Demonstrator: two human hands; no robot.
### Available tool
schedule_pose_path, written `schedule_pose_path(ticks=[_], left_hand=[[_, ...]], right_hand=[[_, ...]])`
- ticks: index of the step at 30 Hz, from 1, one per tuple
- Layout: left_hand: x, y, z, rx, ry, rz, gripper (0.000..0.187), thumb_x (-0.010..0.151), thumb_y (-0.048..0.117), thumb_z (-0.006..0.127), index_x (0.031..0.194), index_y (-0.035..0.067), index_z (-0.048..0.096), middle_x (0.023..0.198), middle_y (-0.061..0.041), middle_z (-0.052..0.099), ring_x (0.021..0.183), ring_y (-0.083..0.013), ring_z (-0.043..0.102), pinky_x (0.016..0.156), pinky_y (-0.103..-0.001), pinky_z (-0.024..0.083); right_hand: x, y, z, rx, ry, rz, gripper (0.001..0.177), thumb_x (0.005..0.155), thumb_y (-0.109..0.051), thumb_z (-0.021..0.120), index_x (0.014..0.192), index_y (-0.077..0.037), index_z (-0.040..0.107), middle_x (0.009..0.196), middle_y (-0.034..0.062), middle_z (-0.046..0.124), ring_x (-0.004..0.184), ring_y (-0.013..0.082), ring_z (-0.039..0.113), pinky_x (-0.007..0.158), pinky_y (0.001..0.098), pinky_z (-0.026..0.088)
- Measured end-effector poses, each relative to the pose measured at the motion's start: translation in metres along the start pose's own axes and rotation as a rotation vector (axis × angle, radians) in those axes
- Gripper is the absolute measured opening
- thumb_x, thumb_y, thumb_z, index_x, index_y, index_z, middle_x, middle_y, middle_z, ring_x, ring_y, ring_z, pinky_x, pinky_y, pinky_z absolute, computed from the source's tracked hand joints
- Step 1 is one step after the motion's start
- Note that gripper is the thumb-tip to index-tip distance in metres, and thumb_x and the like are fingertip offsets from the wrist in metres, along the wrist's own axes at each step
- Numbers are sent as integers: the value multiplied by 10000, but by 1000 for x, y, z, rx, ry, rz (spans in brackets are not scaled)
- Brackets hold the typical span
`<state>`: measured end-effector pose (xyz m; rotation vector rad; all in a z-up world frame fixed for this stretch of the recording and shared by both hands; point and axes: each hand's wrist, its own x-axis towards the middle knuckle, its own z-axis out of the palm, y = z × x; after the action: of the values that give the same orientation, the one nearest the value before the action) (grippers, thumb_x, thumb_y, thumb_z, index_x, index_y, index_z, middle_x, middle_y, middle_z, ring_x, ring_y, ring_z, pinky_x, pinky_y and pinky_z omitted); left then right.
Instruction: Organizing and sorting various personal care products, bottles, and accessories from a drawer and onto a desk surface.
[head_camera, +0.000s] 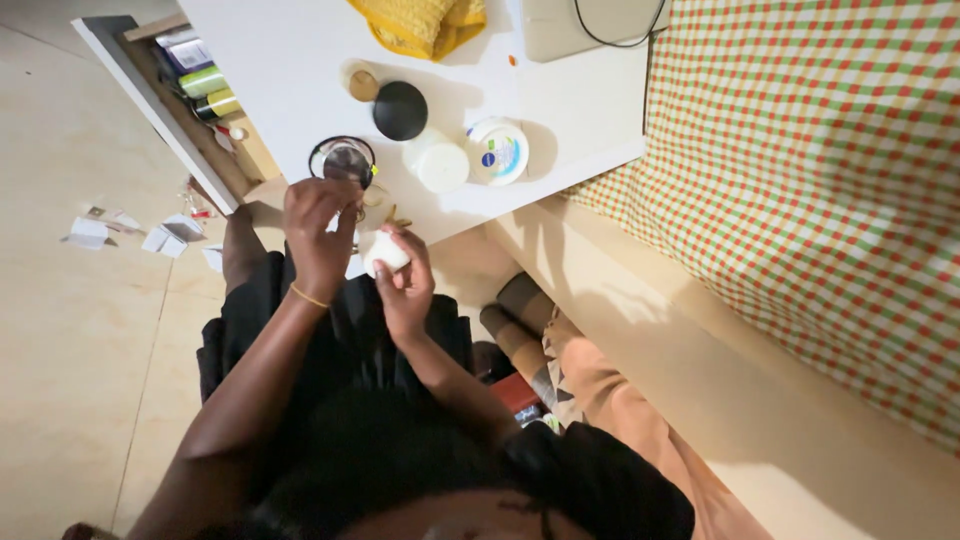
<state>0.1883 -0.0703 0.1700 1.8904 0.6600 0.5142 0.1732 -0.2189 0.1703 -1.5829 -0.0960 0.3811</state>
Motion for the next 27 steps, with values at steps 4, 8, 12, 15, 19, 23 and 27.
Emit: schedule_pose_path(ticks=[4, 8, 12, 15, 19, 23, 27], left_hand=[[-35, -7, -5, 74, -55, 43, 262, 833, -50, 845, 1040, 45, 718, 1176, -110, 702, 1096, -311, 612, 949, -443, 494], [-51, 7, -9, -253, -367, -349, 504, 758, 83, 875, 1217, 48, 669, 1257, -104, 686, 1115, -263, 690, 948, -380, 572], [-62, 18, 7, -188, -409, -80, 633, 663, 90, 893, 1237, -5, 643, 1298, -191, 644, 1208, -363, 628, 1011, -414, 521], [-78, 4, 27, -264, -330, -221, 488, 814, 19, 834, 1265, 18, 651, 1311, -157, 665, 1186, -276, 687, 985, -331, 589], [-83, -5, 37, -943, -229, -762, 384, 989, 15, 665, 1356, -24, 560, 1326, -121, 663, 1206, -206, 654, 1029, -345, 550], [-75, -2, 34, -1049, -289, -867, 338, 1048, 71, 569, 1376, -13, 563, 1318, -96, 659, 1158, -180, 655, 998, -334, 566], [-75, -11, 32, -962, -322, -782, 324, 1052, 92, 564, 1362, 0, 545, 1322, -85, 641, 1169, -157, 639, 998, -320, 554]], right_hand=[[5, 4, -14, 188, 126, 136, 472, 999, -7, 695, 1441, -1, 531, 1458, 157, 582, 1355, 246, 562, 1160, 364, 466], [8, 12, -25, 369, 186, 257, 508, 975, -7, 715, 1441, 39, 519, 1431, 166, 597, 1330, 253, 560, 1161, 380, 450], [11, -2, -25, 466, 228, 425, 514, 1006, -93, 678, 1467, 49, 500, 1435, 199, 592, 1300, 282, 582, 1095, 395, 469], [12, -3, -27, 679, 244, 422, 574, 1053, -209, 650, 1519, 60, 450, 1474, 208, 568, 1325, 281, 578, 1092, 379, 487], [7, 14, -41, 483, 204, 335, 661, 1001, -136, 707, 1559, 31, 395, 1466, 136, 547, 1317, 227, 561, 1100, 358, 495], [12, 24, -51, 392, 87, 282, 677, 979, -30, 748, 1582, 45, 448, 1407, 155, 582, 1240, 220, 585, 1048, 355, 508], [27, 28, -54, 234, 5, 148, 547, 971, 71, 721, 1476, 26, 517, 1419, 103, 546, 1314, 220, 590, 1135, 384, 525]])
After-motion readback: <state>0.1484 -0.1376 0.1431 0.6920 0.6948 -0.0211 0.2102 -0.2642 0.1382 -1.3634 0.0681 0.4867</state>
